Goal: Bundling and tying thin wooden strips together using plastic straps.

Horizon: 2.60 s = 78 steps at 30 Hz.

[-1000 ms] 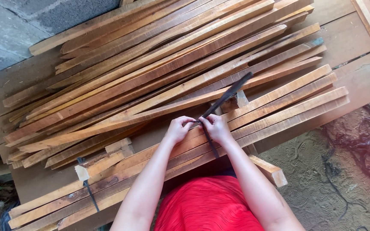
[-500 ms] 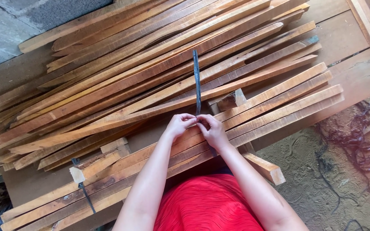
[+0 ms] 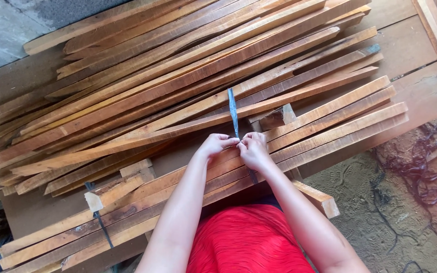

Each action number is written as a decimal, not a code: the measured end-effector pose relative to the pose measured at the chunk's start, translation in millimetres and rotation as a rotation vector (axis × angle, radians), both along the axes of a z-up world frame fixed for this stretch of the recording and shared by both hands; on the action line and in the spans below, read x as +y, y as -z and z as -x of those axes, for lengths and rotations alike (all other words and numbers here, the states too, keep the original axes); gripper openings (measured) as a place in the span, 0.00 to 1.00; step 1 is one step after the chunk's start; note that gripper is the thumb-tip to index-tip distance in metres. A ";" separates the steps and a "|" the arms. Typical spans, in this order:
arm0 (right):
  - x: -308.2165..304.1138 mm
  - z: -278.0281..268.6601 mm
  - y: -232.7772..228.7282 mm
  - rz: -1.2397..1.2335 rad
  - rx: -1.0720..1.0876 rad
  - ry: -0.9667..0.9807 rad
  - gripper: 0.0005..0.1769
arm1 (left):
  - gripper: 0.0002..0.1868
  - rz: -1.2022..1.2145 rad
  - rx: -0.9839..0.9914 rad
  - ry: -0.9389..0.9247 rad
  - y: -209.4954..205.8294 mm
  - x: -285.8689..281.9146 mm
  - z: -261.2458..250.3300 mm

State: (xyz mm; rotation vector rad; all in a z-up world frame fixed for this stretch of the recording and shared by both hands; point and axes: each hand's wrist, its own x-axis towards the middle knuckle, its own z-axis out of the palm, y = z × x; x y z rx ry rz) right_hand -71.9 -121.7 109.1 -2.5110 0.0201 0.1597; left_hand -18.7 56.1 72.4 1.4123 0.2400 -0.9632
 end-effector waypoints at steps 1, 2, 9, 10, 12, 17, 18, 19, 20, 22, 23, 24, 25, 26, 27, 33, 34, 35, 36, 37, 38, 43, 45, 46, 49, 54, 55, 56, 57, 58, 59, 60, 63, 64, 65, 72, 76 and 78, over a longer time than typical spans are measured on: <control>5.1 -3.1 -10.3 -0.002 0.000 0.001 0.10 | 0.12 -0.002 0.000 0.001 9.9 0.6 1.3; 9.5 -6.6 -20.8 0.033 0.085 0.005 0.15 | 0.13 -0.029 0.016 -0.007 19.7 0.6 2.3; 9.5 1.7 -12.8 -0.011 -0.054 0.072 0.15 | 0.13 -0.029 0.032 -0.118 24.6 -2.9 0.1; 8.4 2.6 -15.7 -0.011 -0.049 0.070 0.15 | 0.13 -0.029 0.037 -0.119 16.2 -2.1 1.6; 3.5 -0.2 -21.9 -0.119 -0.030 0.109 0.10 | 0.12 -0.060 0.027 -0.090 -1.2 -3.3 -1.2; -0.3 -4.1 -8.3 -0.142 0.040 0.080 0.11 | 0.12 -0.068 0.013 -0.114 11.0 -6.6 -1.5; 1.3 -3.9 -6.1 -0.133 0.034 0.029 0.11 | 0.13 -0.096 0.011 -0.110 13.7 -6.4 0.4; 6.7 -5.1 -16.3 -0.133 0.036 0.028 0.11 | 0.13 -0.097 0.013 -0.112 15.5 -6.9 0.9; 12.1 -6.4 -26.4 -0.026 0.031 -0.002 0.16 | 0.13 -0.083 0.025 -0.120 17.1 -7.3 1.5; 18.5 -7.4 -33.2 0.079 0.024 -0.034 0.21 | 0.13 -0.071 0.035 -0.130 21.8 -6.5 2.7; 19.2 -8.0 -29.2 0.103 -0.014 -0.021 0.20 | 0.13 -0.041 0.022 -0.139 25.4 -5.7 2.3; 19.9 -8.7 -25.1 0.128 -0.051 -0.008 0.19 | 0.13 -0.010 0.008 -0.148 29.2 -4.7 2.0; 16.8 -7.2 -22.0 0.127 -0.048 -0.010 0.19 | 0.13 -0.011 0.011 -0.150 24.4 -3.5 1.5; 13.6 -5.7 -18.6 0.073 -0.013 0.036 0.17 | 0.14 -0.022 0.021 -0.140 19.9 -2.5 1.1; 8.2 -5.6 -15.3 0.022 0.019 0.084 0.14 | 0.15 -0.030 0.028 -0.126 15.6 -4.0 -1.5; 5.4 -8.8 -57.6 -0.043 0.018 0.076 0.11 | 0.13 -0.101 0.096 -0.080 -21.5 -5.0 -5.2; 5.5 -10.3 -60.0 -0.044 0.018 0.075 0.11 | 0.13 -0.102 0.096 -0.080 -13.4 -5.0 -6.9; 5.3 -8.7 -62.3 -0.005 0.054 0.077 0.11 | 0.13 -0.061 0.057 -0.048 -5.0 -5.6 -5.4; 5.0 -7.1 -64.5 0.034 0.090 0.078 0.11 | 0.13 -0.020 0.017 -0.015 3.7 -6.2 -3.7; 5.7 -8.0 -66.3 0.034 0.092 0.079 0.11 | 0.13 -0.020 0.019 -0.014 0.6 -8.4 -3.7; 6.4 -8.9 -68.3 0.104 0.015 0.029 0.11 | 0.14 -0.066 0.016 -0.002 -2.7 -10.7 -3.8; 13.3 -19.3 -94.4 0.264 0.096 -0.001 0.14 | 0.14 -0.088 0.021 -0.043 -10.1 -14.5 -5.6; 15.4 -19.2 -97.2 0.304 0.495 0.054 0.18 | 0.13 -0.056 0.026 -0.042 -5.4 -14.1 -5.1; 14.7 -15.0 -85.5 0.303 0.497 0.054 0.18 | 0.13 -0.056 0.028 -0.042 1.6 -15.7 -2.6; 13.7 -10.4 -58.5 0.183 0.388 0.083 0.18 | 0.13 -0.073 0.006 -0.117 23.6 -22.5 -1.9; 14.7 10.8 -36.6 0.003 0.184 0.103 0.15 | 0.11 -0.382 -0.158 -0.298 62.7 -42.9 -6.1; 12.8 13.5 -34.3 0.006 0.176 0.111 0.15 | 0.11 -0.377 -0.167 -0.292 65.8 -47.4 -12.5; 11.1 16.4 -31.1 0.021 0.108 0.053 0.14 | 0.11 -0.433 -0.153 -0.311 69.6 -51.9 -18.8; 12.9 31.5 -29.1 0.030 0.060 -0.008 0.14 | 0.12 -0.500 -0.120 -0.327 73.4 -51.7 -9.5; 14.4 34.7 -31.6 0.026 0.073 -0.004 0.14 | 0.12 -0.505 -0.109 -0.319 65.4 -49.9 -5.9; 13.6 32.3 -32.5 0.015 0.027 -0.036 0.13 | 0.12 -0.499 -0.089 -0.333 58.5 -51.0 -9.5; 12.7 29.8 -33.7 0.004 -0.020 -0.068 0.13 | 0.12 -0.493 -0.069 -0.346 51.3 -52.2 -13.3; 16.3 32.2 -47.7 0.010 0.064 -0.053 0.13 | 0.12 -0.294 -0.074 -0.383 82.8 -47.7 -9.7; 18.9 36.8 -51.7 0.008 0.076 -0.056 0.13 | 0.12 -0.298 -0.062 -0.384 75.3 -44.3 -0.7; 19.8 31.7 -54.5 -0.004 0.036 -0.012 0.14 | 0.13 -0.309 -0.072 -0.366 67.9 -43.0 -4.3; 23.1 17.5 -50.5 0.001 0.166 0.209 0.21 | 0.15 -0.318 -0.052 -0.313 47.9 -40.0 -9.3; 10.8 13.5 -35.8 -0.221 0.320 0.284 0.15 | 0.15 -0.296 -0.078 -0.349 46.3 -37.3 -7.5; 4.6 9.2 -34.6 -0.461 0.634 0.319 0.12 | 0.16 -0.281 -0.062 -0.349 42.6 -39.7 -8.9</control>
